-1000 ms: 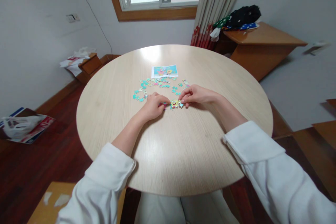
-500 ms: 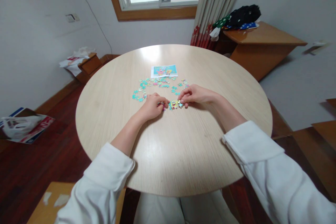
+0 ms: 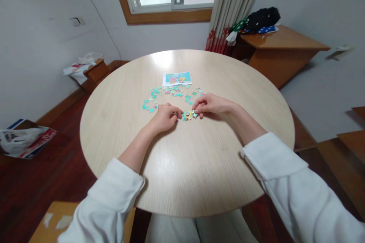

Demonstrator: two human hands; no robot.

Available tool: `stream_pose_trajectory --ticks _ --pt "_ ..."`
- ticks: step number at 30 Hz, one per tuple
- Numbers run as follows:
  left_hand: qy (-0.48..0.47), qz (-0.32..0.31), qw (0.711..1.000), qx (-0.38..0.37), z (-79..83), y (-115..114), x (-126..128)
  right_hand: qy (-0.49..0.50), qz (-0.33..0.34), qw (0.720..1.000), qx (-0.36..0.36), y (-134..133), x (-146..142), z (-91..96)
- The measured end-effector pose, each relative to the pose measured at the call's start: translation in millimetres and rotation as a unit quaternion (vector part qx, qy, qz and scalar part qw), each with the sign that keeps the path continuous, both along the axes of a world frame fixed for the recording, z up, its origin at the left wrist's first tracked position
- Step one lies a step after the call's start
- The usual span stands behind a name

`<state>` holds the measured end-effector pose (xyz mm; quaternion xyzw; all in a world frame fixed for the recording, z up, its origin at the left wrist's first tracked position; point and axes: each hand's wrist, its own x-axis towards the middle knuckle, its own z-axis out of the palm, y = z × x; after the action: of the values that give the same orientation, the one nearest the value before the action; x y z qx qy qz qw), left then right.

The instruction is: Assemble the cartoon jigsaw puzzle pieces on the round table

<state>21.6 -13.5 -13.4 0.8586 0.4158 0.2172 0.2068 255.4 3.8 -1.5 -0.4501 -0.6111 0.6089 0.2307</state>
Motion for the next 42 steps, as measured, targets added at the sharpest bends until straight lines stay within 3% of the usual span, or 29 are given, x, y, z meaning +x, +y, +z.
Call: stream_pose_trajectory --ticks 42 --pt "0.042 -0.006 0.999 0.001 3.2 -5.1 2.8 -0.016 0.023 1.0 -0.005 -0.3 -3.0 2.5"
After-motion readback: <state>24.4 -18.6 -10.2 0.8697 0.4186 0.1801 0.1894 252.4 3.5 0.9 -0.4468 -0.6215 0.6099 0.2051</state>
